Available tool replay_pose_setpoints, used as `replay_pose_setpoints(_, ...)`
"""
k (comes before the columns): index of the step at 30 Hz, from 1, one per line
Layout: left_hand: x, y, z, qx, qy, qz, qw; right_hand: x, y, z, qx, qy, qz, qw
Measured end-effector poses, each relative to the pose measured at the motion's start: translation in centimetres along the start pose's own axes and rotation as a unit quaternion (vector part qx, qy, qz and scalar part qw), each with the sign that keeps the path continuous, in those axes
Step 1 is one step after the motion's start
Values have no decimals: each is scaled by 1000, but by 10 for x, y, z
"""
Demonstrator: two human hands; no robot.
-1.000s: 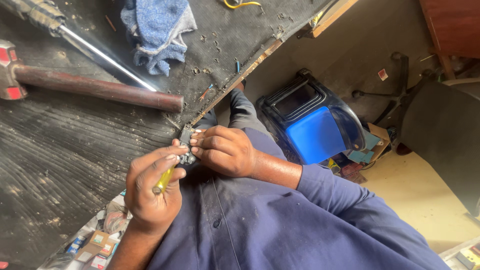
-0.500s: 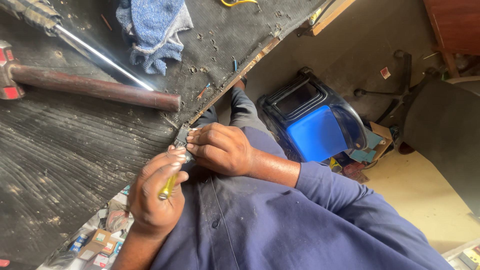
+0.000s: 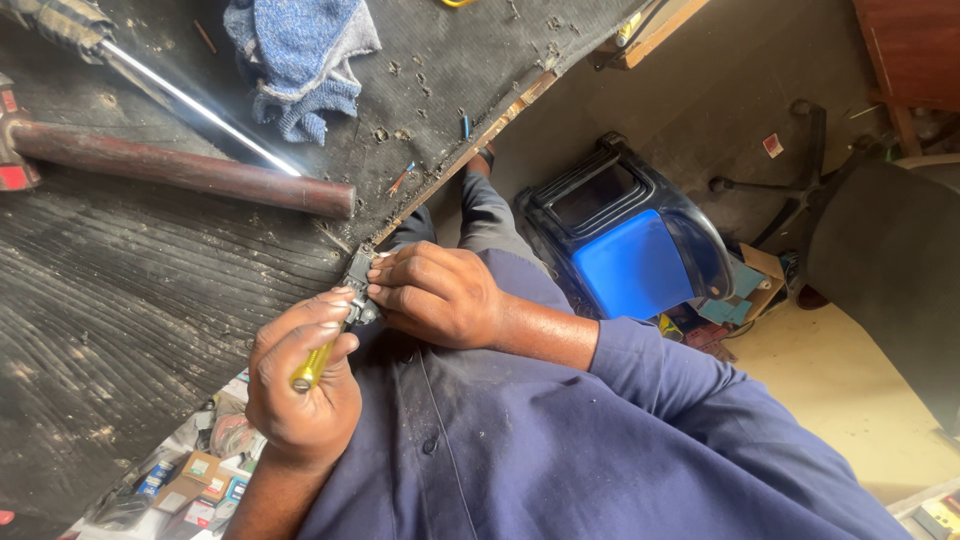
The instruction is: The person retrieves a small electrical component and a cloth from a toolbox, then wipes the component. They use a screwdriver and hammer to adjust and tap the component on a workbench, repeatedly inspecting it during the process.
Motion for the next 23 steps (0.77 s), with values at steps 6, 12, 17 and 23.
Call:
replay_pose_setpoints(6, 3, 0, -2, 31, -27, 2, 999, 1, -3, 3, -8, -2, -6, 1000)
replay_pose_setpoints(12, -1, 3, 2, 44, -58, -1, 997, 1, -6, 5, -5, -6, -18, 1000)
replay_pose_setpoints(17, -14, 1, 11, -25, -64, -30, 997, 3, -8, 7, -11, -4, -21, 1000)
replay_pose_setpoints(23, -23, 7, 16, -33, -57, -32, 997, 3, -8, 8, -2, -7, -32, 999)
Point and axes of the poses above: each hand's wrist, its own x-axis away from the middle knuckle, its own y-axis out of the palm, z = x × y, the point moved 1 cm from there along -x, towards the middle knuckle, and after that the axes turned 1 degree about z, right-handed, at the moved point
